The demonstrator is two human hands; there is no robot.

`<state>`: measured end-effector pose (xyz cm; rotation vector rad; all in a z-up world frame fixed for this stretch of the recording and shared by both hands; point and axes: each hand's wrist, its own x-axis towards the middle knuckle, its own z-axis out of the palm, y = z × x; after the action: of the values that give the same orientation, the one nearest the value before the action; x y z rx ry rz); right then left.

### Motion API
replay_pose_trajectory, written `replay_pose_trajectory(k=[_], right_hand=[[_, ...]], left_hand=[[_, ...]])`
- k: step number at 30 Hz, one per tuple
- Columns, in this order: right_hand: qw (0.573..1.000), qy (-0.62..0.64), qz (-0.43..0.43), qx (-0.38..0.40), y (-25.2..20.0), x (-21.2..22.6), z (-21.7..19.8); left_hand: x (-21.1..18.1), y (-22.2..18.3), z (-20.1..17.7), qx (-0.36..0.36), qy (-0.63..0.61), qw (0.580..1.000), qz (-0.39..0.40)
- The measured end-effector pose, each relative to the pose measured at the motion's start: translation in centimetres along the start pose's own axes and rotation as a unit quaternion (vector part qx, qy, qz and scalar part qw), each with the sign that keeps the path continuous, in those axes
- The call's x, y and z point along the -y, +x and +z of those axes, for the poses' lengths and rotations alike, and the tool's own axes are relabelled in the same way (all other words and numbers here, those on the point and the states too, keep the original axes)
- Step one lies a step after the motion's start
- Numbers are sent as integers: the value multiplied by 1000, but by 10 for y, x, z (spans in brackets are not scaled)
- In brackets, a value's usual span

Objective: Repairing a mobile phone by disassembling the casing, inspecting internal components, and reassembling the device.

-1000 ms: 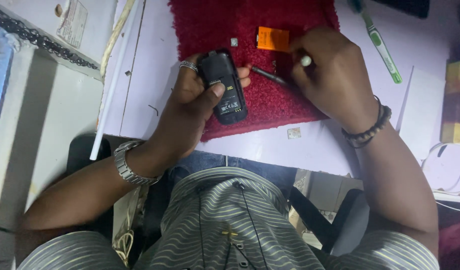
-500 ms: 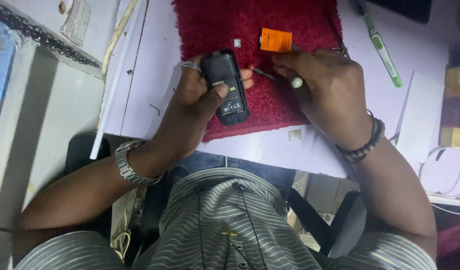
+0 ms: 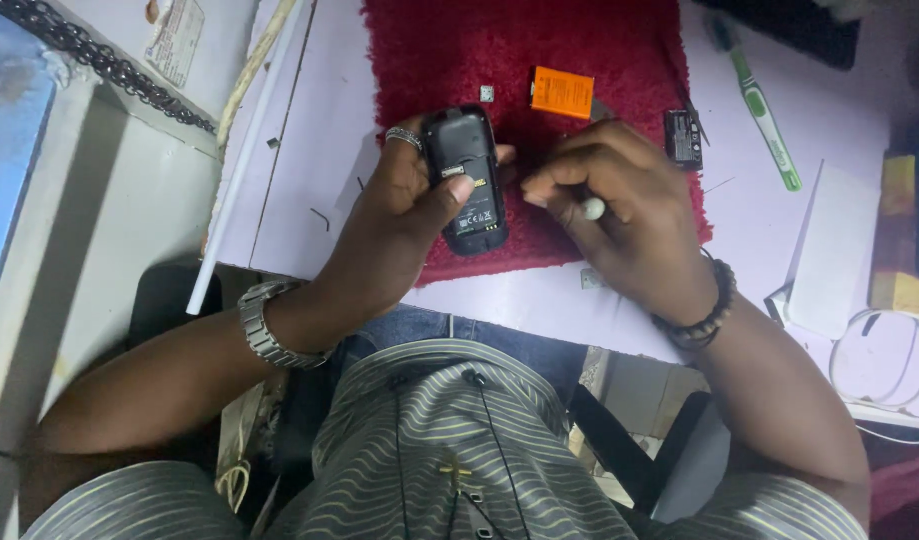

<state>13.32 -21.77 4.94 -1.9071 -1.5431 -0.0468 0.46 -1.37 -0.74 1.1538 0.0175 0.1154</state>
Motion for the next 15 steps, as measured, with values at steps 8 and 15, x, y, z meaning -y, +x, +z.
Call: replay_pose_trajectory(k=[8, 15], right_hand=[[997, 67, 35, 11, 4, -1, 12], [998, 58, 23, 26, 7, 0, 12]], left_hand=[[6, 3, -4, -55, 40, 993, -92], [8, 4, -4, -26, -12, 996, -83]])
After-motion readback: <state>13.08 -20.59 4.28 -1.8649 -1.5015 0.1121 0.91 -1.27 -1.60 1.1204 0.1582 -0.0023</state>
